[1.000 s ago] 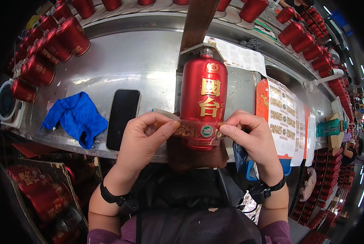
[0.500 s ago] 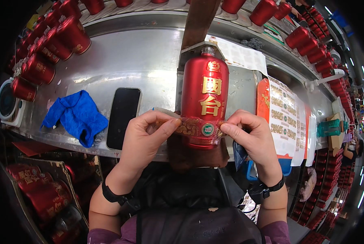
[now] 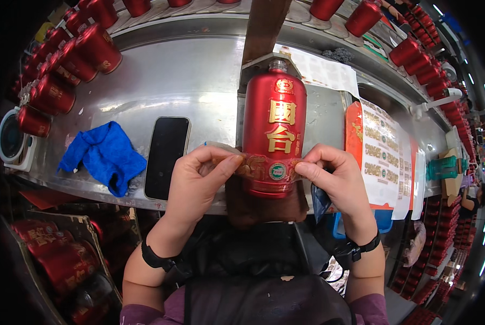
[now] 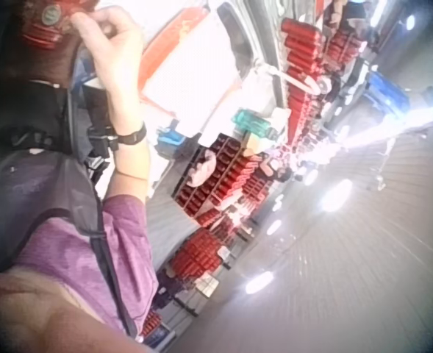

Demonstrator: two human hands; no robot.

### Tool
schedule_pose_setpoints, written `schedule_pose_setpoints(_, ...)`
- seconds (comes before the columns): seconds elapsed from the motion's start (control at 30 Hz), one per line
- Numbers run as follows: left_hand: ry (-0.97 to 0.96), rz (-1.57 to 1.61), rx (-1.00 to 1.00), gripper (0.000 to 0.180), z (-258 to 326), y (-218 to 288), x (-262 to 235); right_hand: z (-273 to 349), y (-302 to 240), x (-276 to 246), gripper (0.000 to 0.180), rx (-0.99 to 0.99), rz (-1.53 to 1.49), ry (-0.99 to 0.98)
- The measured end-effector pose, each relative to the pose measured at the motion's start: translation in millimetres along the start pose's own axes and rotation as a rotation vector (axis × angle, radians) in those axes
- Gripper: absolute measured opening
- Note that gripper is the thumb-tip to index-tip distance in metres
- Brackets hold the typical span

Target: Applying decorative labels and seals to red liquor bottles on a production line.

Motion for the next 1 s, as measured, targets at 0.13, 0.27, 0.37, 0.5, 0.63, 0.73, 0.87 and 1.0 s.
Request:
schedule_pose_setpoints(0.13, -0.022, 0.053, 0.008, 0.010, -4.9, -8.6, -0.5, -3.2, 10.9, -3.7, 0.014, 0.050, -0.059, -0.004)
schedule_pose_setpoints(0.27, 0.000, 0.069, 0.034, 0.014, -8.5, -12.6, -1.4, -6.3, 23.7, -7.4, 0.013, 0.081, -0.144, -0.012)
schedule_pose_setpoints(0.37, 0.146, -0.035, 0.052, 0.028, -10.3, -9.2, -10.8, -5.4, 27.1, -17.9, 0.016, 0.076, -0.152, 0.020)
schedule_pose_setpoints(0.5, 0.087, -0.294, 0.106, 0.059, -15.1, -5.3, -9.4, -4.3, 12.4, -24.8, 0.028, 0.055, -0.133, 0.183)
schedule_pose_setpoints(0.63, -0.050, -0.374, 0.137, 0.081, -17.1, -16.0, 4.6, -1.9, 7.0, -7.9, 0.045, -0.017, -0.176, 0.041)
schedule_pose_setpoints(0.73, -0.149, -0.256, 0.018, 0.083, -18.6, -17.3, 17.6, -0.8, 8.8, 1.5, 0.060, -0.007, -0.221, -0.015)
schedule_pose_setpoints(0.87, -0.150, -0.192, -0.012, 0.081, -18.3, -19.3, 18.3, -1.2, 7.5, 12.5, 0.075, 0.030, -0.278, -0.023)
schedule_pose_setpoints(1.0, -0.144, -0.258, 0.071, 0.076, -19.9, -17.3, 17.2, -1.8, 12.1, 14.8, 0.081, 0.038, -0.324, -0.016)
Point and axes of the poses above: each hand's wrist, its own z-axis away from the middle knuckle, its own x-axis out of the palm, y = z × x, the point moved 5 cm from there along -z, towards the middle knuckle, and after that the axes turned 3 degrees about -x, right-handed, at the moved point
